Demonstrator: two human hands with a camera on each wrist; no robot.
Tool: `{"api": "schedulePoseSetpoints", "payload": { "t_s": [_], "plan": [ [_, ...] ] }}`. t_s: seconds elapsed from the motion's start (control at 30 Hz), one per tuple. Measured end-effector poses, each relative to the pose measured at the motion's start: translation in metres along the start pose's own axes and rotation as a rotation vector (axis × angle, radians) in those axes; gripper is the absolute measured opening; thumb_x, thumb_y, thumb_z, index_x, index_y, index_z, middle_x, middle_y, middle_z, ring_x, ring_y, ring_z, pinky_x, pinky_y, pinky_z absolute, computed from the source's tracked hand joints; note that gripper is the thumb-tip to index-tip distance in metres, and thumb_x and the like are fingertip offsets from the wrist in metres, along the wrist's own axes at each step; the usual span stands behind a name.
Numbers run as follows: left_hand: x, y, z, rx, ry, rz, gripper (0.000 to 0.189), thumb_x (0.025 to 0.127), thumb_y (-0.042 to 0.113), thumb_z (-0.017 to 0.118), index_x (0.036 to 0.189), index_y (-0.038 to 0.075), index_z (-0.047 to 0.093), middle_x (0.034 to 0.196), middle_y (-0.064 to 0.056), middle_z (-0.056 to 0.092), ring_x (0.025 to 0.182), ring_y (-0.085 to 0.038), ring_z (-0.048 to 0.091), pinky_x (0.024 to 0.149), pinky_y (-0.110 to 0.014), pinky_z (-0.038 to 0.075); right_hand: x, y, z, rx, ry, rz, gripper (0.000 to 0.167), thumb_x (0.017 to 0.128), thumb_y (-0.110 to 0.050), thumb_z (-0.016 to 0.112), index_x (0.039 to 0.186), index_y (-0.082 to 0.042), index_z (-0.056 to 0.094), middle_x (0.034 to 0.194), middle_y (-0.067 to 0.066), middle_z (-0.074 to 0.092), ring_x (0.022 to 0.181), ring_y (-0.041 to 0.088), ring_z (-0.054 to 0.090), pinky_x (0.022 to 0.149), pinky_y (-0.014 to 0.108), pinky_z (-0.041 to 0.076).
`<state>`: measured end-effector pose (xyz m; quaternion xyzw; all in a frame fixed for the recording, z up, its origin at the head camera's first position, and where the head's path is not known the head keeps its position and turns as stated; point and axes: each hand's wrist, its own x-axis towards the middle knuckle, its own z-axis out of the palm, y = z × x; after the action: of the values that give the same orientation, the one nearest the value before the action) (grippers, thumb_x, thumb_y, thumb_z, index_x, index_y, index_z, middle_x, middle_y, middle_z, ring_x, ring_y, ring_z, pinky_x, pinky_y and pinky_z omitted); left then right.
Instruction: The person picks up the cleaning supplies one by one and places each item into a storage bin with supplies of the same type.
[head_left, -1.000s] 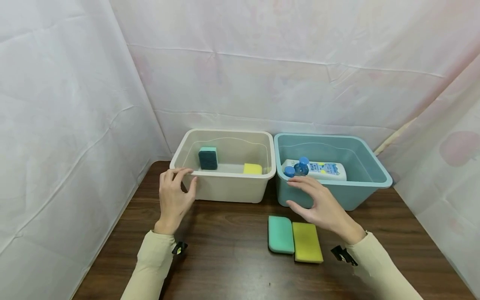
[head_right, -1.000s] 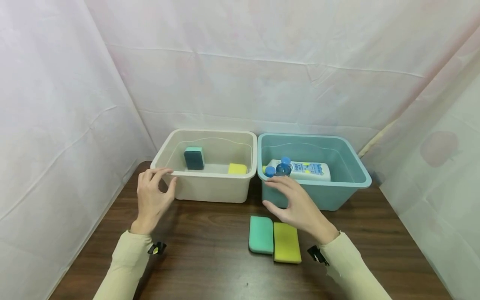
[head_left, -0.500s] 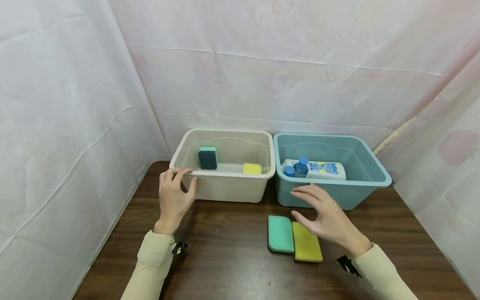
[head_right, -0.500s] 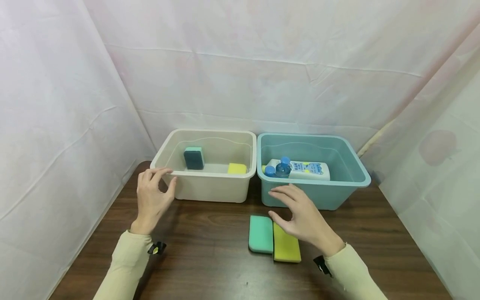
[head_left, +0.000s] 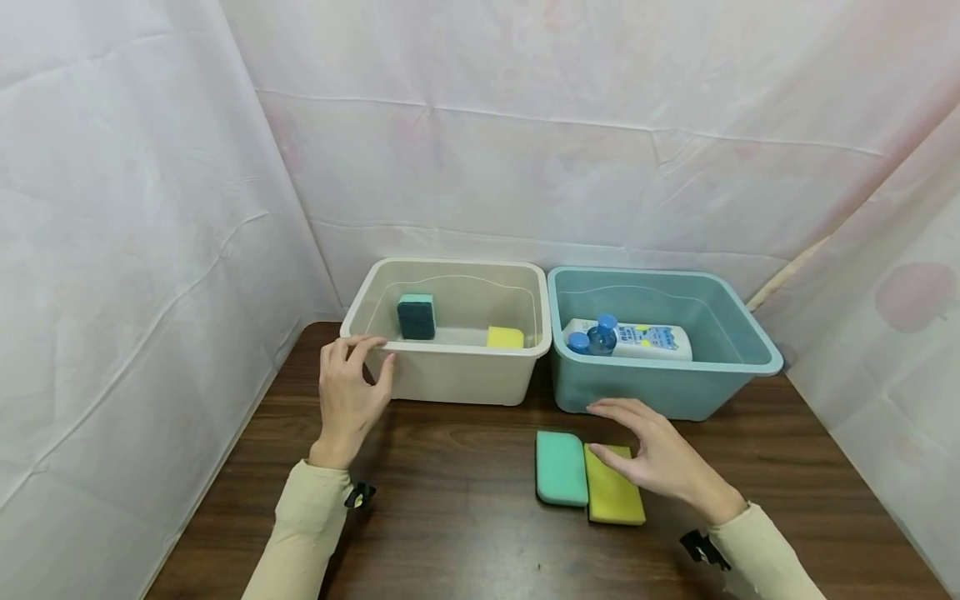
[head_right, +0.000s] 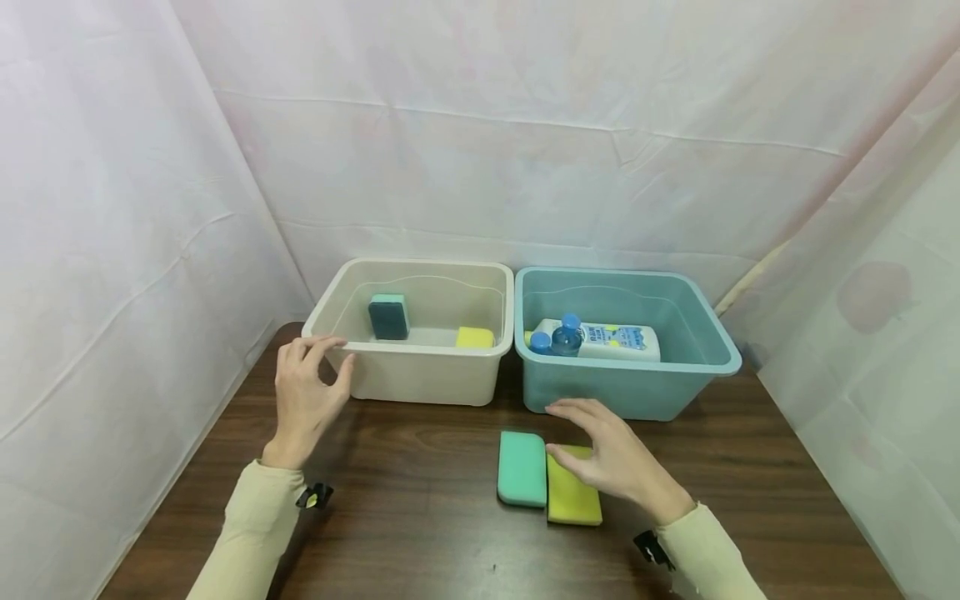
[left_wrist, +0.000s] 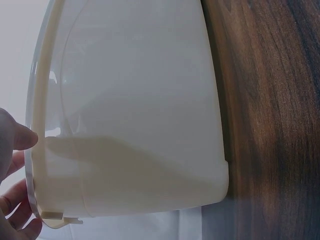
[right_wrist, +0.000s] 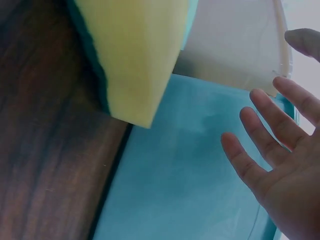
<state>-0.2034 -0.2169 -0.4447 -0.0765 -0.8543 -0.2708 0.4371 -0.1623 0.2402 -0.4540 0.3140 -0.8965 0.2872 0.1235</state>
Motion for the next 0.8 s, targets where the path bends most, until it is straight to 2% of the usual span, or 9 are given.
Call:
{"api": "schedulePoseSetpoints", "payload": {
  "t_s": [0.07, 0.17, 0.27, 0.4, 0.6, 0.8],
  "plan": [
    [0.000, 0.000, 0.000, 0.000, 0.001, -0.001, 0.024, 0.091, 0.016, 0.081, 0.112, 0.006, 0.077, 0.119, -0.021, 0.067, 0.113, -0.045, 0.056, 0.095, -0.060, 0.048, -0.001, 0.001, 0.002, 0.005, -0.011, 0.011, 0.047, 0.093, -0.026, 0.084, 0.138, -0.022, 0.070, 0.139, 0.005, 0.068, 0.099, 0.010, 0.059, 0.057, 0.018, 0.047],
    [0.000, -0.001, 0.000, -0.002, -0.001, -0.002, 0.024, 0.092, 0.016, 0.081, 0.113, 0.006, 0.077, 0.120, -0.021, 0.067, 0.113, -0.045, 0.055, 0.096, -0.060, 0.048, -0.003, 0.002, 0.003, -0.013, -0.016, 0.016, 0.046, 0.093, -0.027, 0.084, 0.137, -0.023, 0.070, 0.138, 0.003, 0.069, 0.104, 0.012, 0.062, 0.065, 0.024, 0.051],
    [0.000, -0.001, 0.000, -0.006, -0.001, -0.001, 0.023, 0.092, 0.016, 0.081, 0.113, 0.006, 0.077, 0.121, -0.021, 0.067, 0.113, -0.045, 0.055, 0.096, -0.061, 0.048, -0.005, 0.003, 0.005, -0.046, -0.020, 0.022, 0.046, 0.092, -0.029, 0.084, 0.136, -0.023, 0.071, 0.137, 0.000, 0.070, 0.117, 0.018, 0.066, 0.081, 0.036, 0.058],
    [0.000, -0.001, 0.001, -0.009, -0.001, 0.001, 0.024, 0.092, 0.016, 0.081, 0.113, 0.006, 0.077, 0.121, -0.021, 0.067, 0.113, -0.045, 0.055, 0.096, -0.061, 0.047, -0.009, 0.006, 0.007, -0.067, -0.034, 0.040, 0.045, 0.091, -0.032, 0.085, 0.134, -0.024, 0.072, 0.137, -0.002, 0.070, 0.124, 0.024, 0.068, 0.096, 0.052, 0.059],
    [0.000, -0.003, 0.002, -0.006, 0.006, 0.003, 0.024, 0.092, 0.017, 0.082, 0.113, 0.006, 0.077, 0.121, -0.021, 0.067, 0.113, -0.045, 0.055, 0.096, -0.060, 0.047, -0.014, 0.010, 0.009, -0.064, -0.034, 0.036, 0.044, 0.090, -0.032, 0.085, 0.132, -0.022, 0.073, 0.136, 0.000, 0.071, 0.124, 0.026, 0.069, 0.098, 0.056, 0.058],
    [0.000, -0.004, 0.002, -0.012, 0.005, 0.010, 0.023, 0.093, 0.018, 0.080, 0.113, 0.007, 0.077, 0.121, -0.021, 0.067, 0.112, -0.045, 0.055, 0.097, -0.059, 0.046, -0.020, 0.012, 0.009, -0.060, -0.047, 0.072, 0.046, 0.090, -0.034, 0.086, 0.132, -0.018, 0.074, 0.137, -0.001, 0.071, 0.125, 0.025, 0.068, 0.098, 0.055, 0.059]
  ]
}}
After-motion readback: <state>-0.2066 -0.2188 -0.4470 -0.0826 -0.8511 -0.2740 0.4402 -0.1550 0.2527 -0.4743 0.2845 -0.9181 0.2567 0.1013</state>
